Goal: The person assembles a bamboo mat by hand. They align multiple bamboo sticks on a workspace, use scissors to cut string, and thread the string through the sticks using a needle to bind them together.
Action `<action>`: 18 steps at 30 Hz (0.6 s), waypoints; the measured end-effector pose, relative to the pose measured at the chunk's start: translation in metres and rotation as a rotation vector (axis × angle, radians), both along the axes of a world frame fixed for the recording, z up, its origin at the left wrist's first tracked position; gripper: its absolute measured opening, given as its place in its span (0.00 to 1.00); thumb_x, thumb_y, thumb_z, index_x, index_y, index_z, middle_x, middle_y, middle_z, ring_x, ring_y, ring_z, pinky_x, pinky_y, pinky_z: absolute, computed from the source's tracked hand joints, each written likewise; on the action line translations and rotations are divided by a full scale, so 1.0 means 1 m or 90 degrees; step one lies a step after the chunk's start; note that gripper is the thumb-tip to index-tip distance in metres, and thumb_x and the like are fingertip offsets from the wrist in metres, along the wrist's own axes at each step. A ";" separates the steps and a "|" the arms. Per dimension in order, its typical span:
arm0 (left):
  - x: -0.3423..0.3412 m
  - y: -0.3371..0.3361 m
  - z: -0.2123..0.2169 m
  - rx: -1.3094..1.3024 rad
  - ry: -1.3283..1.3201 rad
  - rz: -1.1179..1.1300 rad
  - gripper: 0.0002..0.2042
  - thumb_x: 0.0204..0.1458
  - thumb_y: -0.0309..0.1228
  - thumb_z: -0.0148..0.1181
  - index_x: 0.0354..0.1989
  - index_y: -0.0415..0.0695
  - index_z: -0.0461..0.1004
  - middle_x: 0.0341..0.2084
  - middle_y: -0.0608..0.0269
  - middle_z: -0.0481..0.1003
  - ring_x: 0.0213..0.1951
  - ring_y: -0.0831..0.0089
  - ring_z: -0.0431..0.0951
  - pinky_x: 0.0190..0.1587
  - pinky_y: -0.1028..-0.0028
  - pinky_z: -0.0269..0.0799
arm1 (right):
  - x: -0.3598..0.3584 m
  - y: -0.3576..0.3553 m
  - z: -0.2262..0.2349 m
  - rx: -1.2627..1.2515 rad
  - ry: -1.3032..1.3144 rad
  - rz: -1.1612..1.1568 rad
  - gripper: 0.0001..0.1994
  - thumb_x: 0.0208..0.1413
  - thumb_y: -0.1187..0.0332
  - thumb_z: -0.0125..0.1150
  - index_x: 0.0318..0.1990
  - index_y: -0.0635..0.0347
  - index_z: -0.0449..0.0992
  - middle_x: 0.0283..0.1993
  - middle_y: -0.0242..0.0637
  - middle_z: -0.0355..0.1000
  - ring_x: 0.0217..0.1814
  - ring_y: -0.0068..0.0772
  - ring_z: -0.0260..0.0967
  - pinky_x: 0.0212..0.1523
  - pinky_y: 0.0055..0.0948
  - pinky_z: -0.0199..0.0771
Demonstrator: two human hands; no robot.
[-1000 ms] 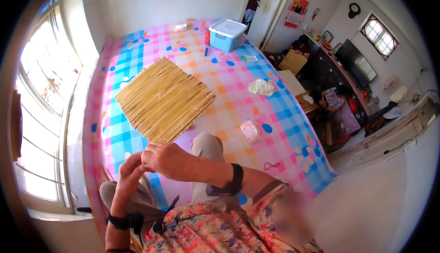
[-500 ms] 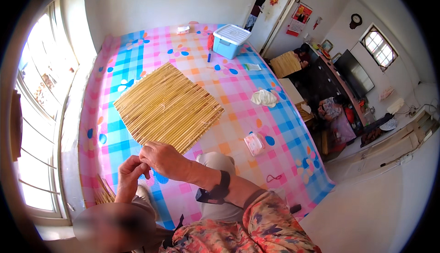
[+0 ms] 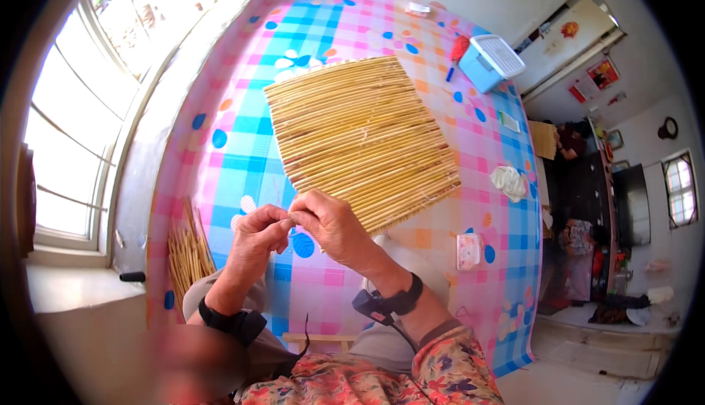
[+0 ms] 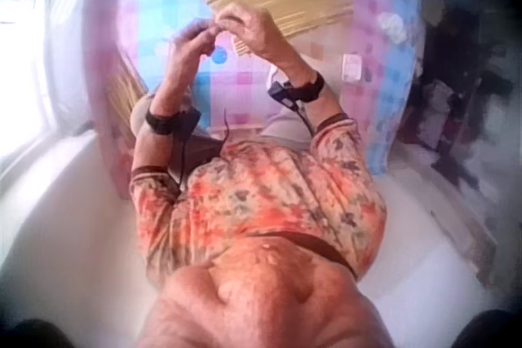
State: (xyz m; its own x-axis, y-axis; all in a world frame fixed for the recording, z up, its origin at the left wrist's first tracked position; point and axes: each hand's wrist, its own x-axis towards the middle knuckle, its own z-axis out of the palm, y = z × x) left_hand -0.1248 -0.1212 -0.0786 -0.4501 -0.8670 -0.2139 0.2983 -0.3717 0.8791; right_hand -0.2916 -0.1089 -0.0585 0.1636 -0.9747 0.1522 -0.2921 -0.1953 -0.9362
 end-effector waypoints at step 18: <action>0.016 0.003 0.003 0.007 0.003 0.013 0.04 0.51 0.28 0.57 0.29 0.40 0.74 0.20 0.72 0.68 0.20 0.86 0.64 0.22 0.84 0.58 | 0.001 0.004 -0.001 0.233 -0.295 0.042 0.10 0.55 0.68 0.58 0.41 0.63 0.72 0.35 0.32 0.71 0.34 0.18 0.68 0.35 0.17 0.70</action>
State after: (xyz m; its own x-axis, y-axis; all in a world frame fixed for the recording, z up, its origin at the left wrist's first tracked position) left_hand -0.1092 -0.1178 -0.0761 -0.4338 -0.8735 -0.2209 0.3095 -0.3747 0.8739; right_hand -0.2908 -0.1046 -0.0594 0.2227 -0.9672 -0.1224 0.1652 0.1612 -0.9730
